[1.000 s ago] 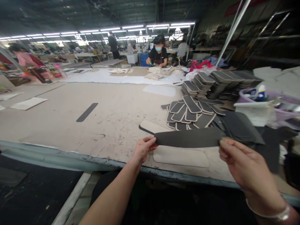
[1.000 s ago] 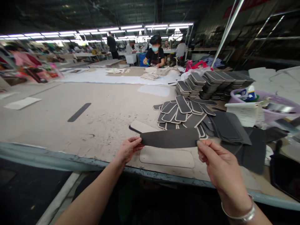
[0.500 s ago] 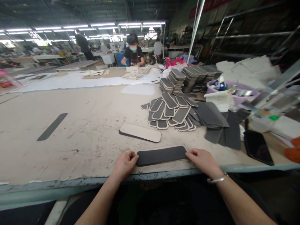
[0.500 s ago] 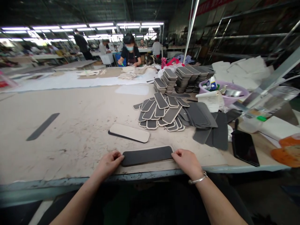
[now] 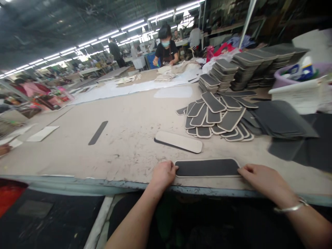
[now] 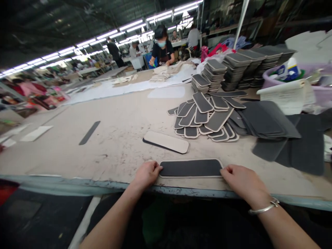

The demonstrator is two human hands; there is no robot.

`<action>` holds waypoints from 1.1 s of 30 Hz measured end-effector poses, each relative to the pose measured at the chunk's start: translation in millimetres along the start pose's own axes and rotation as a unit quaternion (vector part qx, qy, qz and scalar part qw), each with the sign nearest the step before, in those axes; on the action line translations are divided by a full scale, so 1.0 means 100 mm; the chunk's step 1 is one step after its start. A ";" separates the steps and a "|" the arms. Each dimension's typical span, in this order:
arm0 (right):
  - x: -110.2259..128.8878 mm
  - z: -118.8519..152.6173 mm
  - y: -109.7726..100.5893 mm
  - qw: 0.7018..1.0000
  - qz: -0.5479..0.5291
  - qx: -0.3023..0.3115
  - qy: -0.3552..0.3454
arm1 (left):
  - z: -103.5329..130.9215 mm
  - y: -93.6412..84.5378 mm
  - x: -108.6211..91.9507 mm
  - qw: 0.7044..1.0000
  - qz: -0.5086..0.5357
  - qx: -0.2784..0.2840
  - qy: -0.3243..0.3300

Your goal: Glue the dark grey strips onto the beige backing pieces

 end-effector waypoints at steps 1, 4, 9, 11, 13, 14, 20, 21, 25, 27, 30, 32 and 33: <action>-0.02 -0.02 0.03 1.000 0.003 0.001 -0.005 | 0.00 0.00 0.00 1.000 -0.001 0.000 -0.001; -0.04 -0.05 0.04 1.000 0.012 -0.012 -0.019 | -0.01 0.00 0.01 1.000 0.001 -0.001 -0.009; 0.01 -0.04 -0.01 0.999 0.019 -0.023 -0.017 | -0.01 0.00 0.00 1.000 0.002 0.004 -0.005; 0.03 -0.02 -0.02 1.000 0.022 -0.008 0.005 | -0.01 0.01 -0.01 1.000 -0.005 0.006 0.000; 0.07 0.01 -0.05 0.999 0.024 0.002 0.023 | -0.01 0.01 -0.02 1.000 -0.014 0.006 0.005; 0.10 0.02 -0.07 0.999 0.026 0.004 0.029 | -0.01 0.01 -0.03 1.000 -0.018 0.007 0.007; 0.17 0.07 -0.15 0.998 0.028 -0.009 0.049 | -0.04 0.03 -0.01 1.000 -0.021 0.023 -0.002; 0.17 0.07 -0.16 0.998 0.027 -0.011 0.051 | -0.04 0.03 -0.01 1.000 -0.019 0.024 -0.002; 0.19 0.08 -0.18 0.998 0.023 -0.012 0.051 | -0.04 0.02 -0.02 1.000 -0.018 0.021 -0.003; 0.19 0.08 -0.18 0.998 0.018 -0.007 0.056 | -0.04 0.01 -0.02 1.000 -0.018 0.018 -0.004; 0.16 0.08 -0.15 0.998 0.023 0.004 0.058 | -0.03 0.01 -0.01 1.000 -0.011 0.015 -0.001; 0.12 0.06 -0.11 0.998 0.032 0.010 0.056 | -0.03 0.01 0.00 1.000 -0.005 0.013 -0.001; 0.10 0.05 -0.09 0.998 0.036 0.013 0.055 | -0.03 0.00 0.01 1.000 -0.002 0.011 -0.001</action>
Point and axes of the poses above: each hand's wrist, its own z-axis away from the middle knuckle, its own y-axis out of the palm, x = y × z, the point moved 10 cm from there along -z, towards the middle knuckle, and after that the axes turned 6 degrees about -y, right-handed, at the moved point
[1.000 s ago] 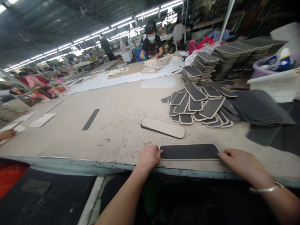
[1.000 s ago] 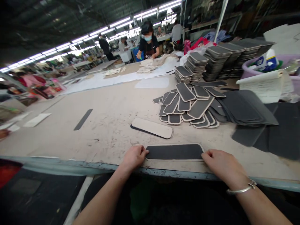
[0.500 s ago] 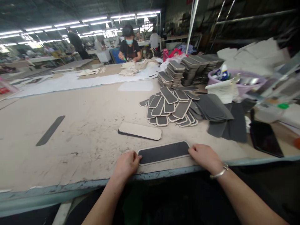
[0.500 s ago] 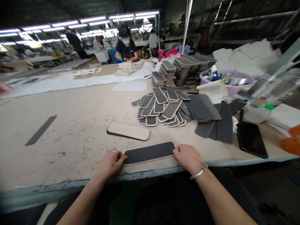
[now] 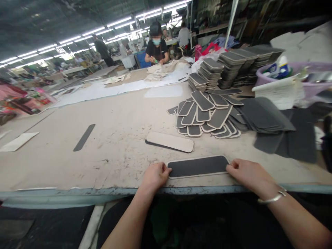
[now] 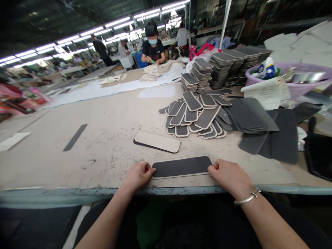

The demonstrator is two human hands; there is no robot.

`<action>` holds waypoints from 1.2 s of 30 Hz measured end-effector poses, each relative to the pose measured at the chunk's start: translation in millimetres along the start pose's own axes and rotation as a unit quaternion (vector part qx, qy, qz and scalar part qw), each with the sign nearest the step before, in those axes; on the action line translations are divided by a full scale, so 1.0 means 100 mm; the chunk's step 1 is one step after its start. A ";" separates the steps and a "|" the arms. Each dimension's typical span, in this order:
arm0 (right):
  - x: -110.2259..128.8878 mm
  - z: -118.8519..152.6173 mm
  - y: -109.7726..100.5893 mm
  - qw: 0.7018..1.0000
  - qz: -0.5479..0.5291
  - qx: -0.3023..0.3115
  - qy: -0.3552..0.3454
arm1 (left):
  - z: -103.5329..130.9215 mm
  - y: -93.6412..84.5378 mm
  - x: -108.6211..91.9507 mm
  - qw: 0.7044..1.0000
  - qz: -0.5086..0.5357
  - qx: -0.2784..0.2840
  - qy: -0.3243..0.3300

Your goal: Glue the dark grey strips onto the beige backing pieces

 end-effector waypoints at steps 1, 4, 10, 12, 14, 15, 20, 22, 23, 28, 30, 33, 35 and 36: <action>-0.02 -0.02 0.03 1.000 0.004 0.002 -0.002 | 0.00 0.00 0.00 1.000 0.002 -0.002 0.001; -0.08 -0.06 0.08 1.000 0.009 -0.003 -0.016 | -0.01 0.00 0.01 1.000 0.004 0.004 0.001; -0.19 -0.09 0.08 1.000 -0.009 -0.004 0.007 | -0.03 0.03 -0.01 1.000 -0.008 0.014 0.013; -0.21 -0.07 0.07 1.000 -0.023 0.010 0.012 | -0.04 0.05 -0.01 1.000 -0.020 0.022 0.008; -0.23 -0.06 0.06 0.998 -0.055 0.032 0.005 | -0.05 0.07 0.00 0.999 -0.034 0.029 -0.001; -0.25 -0.05 0.04 0.996 -0.076 0.040 0.006 | -0.06 0.07 0.01 0.999 -0.041 0.031 -0.004; -0.29 0.06 -0.38 0.990 -0.098 -0.091 0.051 | -0.06 0.06 -0.02 0.998 -0.050 0.027 0.004; 0.12 0.16 -0.45 0.987 -0.067 -0.146 -0.024 | -0.05 0.04 -0.03 0.999 -0.048 0.022 0.007; 0.42 0.22 -0.38 0.984 -0.063 -0.146 -0.083 | -0.05 0.03 -0.04 0.999 -0.048 0.019 0.008; 2.03 0.71 0.31 0.903 0.019 -0.085 -0.421 | -0.02 0.02 -0.05 0.998 -0.054 0.009 0.013; 2.23 0.75 0.50 0.888 0.042 -0.074 -0.453 | -0.02 0.03 -0.05 0.998 -0.054 0.009 0.015; 2.02 0.61 0.55 0.887 0.088 -0.067 -0.449 | -0.03 0.03 -0.04 0.998 -0.053 0.012 0.014; 1.63 0.45 0.48 0.897 0.126 -0.072 -0.417 | -0.04 0.03 -0.04 0.998 -0.051 0.016 0.013; 1.40 0.37 0.42 0.905 0.143 -0.077 -0.393 | -0.05 0.03 -0.04 0.998 -0.051 0.019 0.011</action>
Point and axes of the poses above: each hand's wrist, its own z-axis away from the middle knuckle, its own y-axis out of the palm, x = y × z, the point moved 10 cm from there along -z, towards the middle knuckle, and after that the axes turned 6 degrees about -y, right-handed, at the moved point
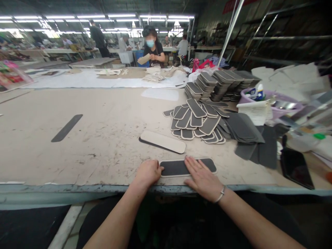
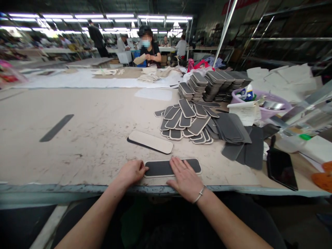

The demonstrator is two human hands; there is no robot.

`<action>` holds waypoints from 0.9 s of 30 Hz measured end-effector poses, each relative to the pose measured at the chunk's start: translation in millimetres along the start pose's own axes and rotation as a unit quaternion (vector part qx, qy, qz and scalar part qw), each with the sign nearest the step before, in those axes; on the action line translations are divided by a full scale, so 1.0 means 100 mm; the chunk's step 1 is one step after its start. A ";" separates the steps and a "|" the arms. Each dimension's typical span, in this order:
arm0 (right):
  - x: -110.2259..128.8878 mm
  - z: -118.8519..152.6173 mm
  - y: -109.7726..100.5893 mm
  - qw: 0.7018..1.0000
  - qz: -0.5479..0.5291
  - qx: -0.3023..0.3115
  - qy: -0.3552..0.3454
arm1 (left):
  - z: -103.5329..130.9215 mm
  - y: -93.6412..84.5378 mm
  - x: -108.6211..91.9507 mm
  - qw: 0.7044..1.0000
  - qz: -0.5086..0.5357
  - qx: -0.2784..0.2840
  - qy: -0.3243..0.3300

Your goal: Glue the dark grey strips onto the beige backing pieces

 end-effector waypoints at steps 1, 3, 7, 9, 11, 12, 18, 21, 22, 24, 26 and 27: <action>-0.22 0.11 0.01 1.000 0.017 0.003 0.026 | -0.01 0.00 0.00 1.000 0.001 0.005 -0.003; -0.57 0.30 0.02 0.997 0.042 0.008 0.064 | -0.01 0.01 0.01 1.000 0.003 0.010 -0.008; -0.77 0.43 0.05 0.993 0.072 -0.007 0.092 | 0.03 -0.01 0.06 1.000 0.008 -0.004 -0.014; -0.74 0.43 0.06 0.992 0.077 -0.022 0.096 | 0.08 -0.11 0.10 0.999 0.006 -0.037 -0.021; -0.71 0.41 0.05 0.992 0.076 -0.036 0.096 | 0.15 -0.29 0.13 0.994 0.003 -0.101 -0.041; -0.71 0.41 0.05 0.992 0.073 -0.041 0.097 | 0.19 -0.39 0.10 0.989 0.003 -0.139 -0.045; -0.74 0.42 0.05 0.992 0.052 -0.066 0.099 | 0.42 -0.18 -0.94 0.957 -0.053 -0.128 0.255; -0.75 0.42 0.05 0.991 0.042 -0.066 0.105 | 0.41 0.14 -1.14 0.950 -0.082 -0.062 0.295; -0.75 0.43 0.05 0.992 0.036 -0.063 0.107 | 0.40 0.19 -1.14 0.952 -0.077 -0.052 0.290; -0.75 0.42 0.03 0.992 0.017 -0.055 0.108 | 0.37 0.21 -1.12 0.956 -0.053 -0.037 0.287; -0.76 0.40 -0.01 0.993 -0.008 -0.051 0.110 | 0.35 0.19 -1.08 0.957 -0.019 -0.023 0.289; -0.78 0.40 -0.04 0.992 -0.022 -0.054 0.113 | 0.34 0.18 -1.06 0.957 0.001 -0.016 0.289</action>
Point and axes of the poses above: each hand's wrist, its own z-axis away from the middle knuckle, its own y-axis out of the palm, x = y × z, the point moved 10 cm from there along -z, towards the middle knuckle, and after that the axes turned 6 degrees about -y, right-handed, at the moved point
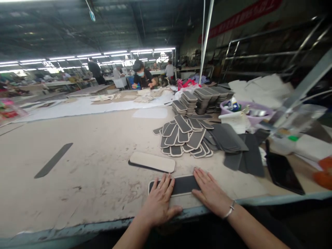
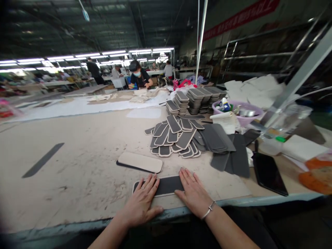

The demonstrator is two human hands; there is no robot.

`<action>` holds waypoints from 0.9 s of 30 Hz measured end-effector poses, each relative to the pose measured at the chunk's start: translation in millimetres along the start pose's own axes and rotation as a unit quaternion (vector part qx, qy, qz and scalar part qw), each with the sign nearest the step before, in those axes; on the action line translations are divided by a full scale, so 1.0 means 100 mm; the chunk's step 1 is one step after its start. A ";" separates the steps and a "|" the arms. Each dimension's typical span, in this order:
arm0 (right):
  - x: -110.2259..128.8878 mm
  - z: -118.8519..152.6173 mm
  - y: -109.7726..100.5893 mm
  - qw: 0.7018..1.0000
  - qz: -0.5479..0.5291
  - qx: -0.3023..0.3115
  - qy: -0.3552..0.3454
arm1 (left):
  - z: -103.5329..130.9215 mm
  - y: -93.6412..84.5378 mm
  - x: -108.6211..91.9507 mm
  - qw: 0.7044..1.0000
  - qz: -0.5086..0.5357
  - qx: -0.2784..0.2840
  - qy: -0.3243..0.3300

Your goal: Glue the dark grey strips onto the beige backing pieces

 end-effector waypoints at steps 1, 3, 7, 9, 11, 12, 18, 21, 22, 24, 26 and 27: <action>-0.02 -0.02 -0.05 1.000 -0.014 -0.005 0.007 | 0.01 -0.02 0.03 1.000 0.025 0.000 -0.002; -0.07 -0.05 -0.16 0.999 -0.041 -0.020 0.025 | 0.01 -0.07 0.12 0.995 0.098 -0.007 -0.019; -0.10 -0.11 -0.31 0.995 -0.084 -0.007 0.056 | 0.01 -0.16 0.44 0.946 0.304 -0.068 -0.090; -0.09 -0.13 -0.31 0.991 -0.112 0.016 0.079 | 0.01 -0.20 0.61 0.908 0.385 -0.118 -0.115; -0.02 -0.15 -0.28 0.983 -0.156 0.042 0.085 | 0.02 -0.28 0.79 0.873 0.432 -0.177 -0.144; 0.04 -0.16 -0.28 0.978 -0.184 0.053 0.077 | 0.05 -0.33 0.89 0.855 0.446 -0.211 -0.160; 0.02 -0.32 -0.88 0.940 -0.323 -0.085 0.067 | 0.38 -0.79 1.33 0.754 0.468 -0.406 -0.220; -0.27 -0.47 -1.30 0.919 -0.342 -0.170 0.094 | 0.44 -0.86 1.41 0.734 0.469 -0.434 -0.227; -0.38 -0.54 -1.43 0.913 -0.345 -0.193 0.100 | 0.43 -0.85 1.40 0.738 0.471 -0.428 -0.223; -0.65 -0.69 -1.69 0.898 -0.344 -0.250 0.116 | 0.35 -0.80 1.37 0.755 0.471 -0.402 -0.214; -0.95 -0.75 -1.99 0.868 -0.304 -0.365 0.144 | 0.28 -0.74 1.33 0.777 0.462 -0.374 -0.207; -1.07 -0.80 -2.08 0.861 -0.277 -0.398 0.155 | 0.24 -0.71 1.31 0.790 0.452 -0.361 -0.203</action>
Point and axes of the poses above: each hand's wrist, its own z-axis away from the middle knuckle, its own y-axis out of the palm, x = y × z, the point moved 10 cm from there along -z, towards the middle knuckle, and after that the axes turned 6 degrees about -y, right-handed, at the moved point
